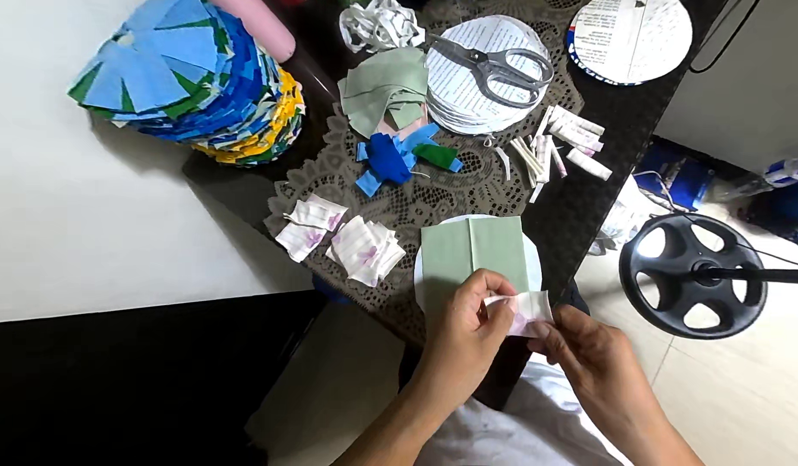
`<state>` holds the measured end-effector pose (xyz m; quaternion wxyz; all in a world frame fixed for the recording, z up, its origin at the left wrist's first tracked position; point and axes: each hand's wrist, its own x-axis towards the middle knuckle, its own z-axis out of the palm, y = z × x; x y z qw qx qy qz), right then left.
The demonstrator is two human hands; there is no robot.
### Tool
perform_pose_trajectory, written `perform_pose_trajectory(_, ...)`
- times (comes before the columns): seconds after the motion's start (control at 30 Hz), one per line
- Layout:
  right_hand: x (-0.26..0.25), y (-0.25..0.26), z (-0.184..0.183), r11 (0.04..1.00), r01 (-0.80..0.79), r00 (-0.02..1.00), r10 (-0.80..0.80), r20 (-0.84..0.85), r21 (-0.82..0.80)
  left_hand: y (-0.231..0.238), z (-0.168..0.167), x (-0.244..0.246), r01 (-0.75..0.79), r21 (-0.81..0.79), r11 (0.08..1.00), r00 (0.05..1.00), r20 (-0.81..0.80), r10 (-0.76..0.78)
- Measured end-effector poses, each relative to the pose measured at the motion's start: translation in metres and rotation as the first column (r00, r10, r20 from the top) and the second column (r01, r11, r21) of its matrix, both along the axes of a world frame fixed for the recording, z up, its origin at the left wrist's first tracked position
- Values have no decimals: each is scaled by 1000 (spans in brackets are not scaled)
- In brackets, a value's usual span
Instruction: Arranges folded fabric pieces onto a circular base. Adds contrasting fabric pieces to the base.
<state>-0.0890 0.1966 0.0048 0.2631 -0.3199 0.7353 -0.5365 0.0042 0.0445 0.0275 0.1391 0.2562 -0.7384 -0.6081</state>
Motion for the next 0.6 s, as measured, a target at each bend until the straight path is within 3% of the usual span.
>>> perform_pose_trajectory(0.17, -16, -7, 1, 985, 79, 944, -25, -328, 152, -10, -3, -17, -49, -310, 950, 996, 60, 71)
perform_pose_trajectory(0.37, -23, -11, 5, 960, 94, 933, 8, -359, 264, -13, -6, -19, -43, -409, 912, 988, 119, 100)
perform_pose_trajectory(0.6, -13, -12, 0, 954, 140, 874, 6, -487, 264, -11, -15, -16, -27, -543, 839, 990, 103, 98)
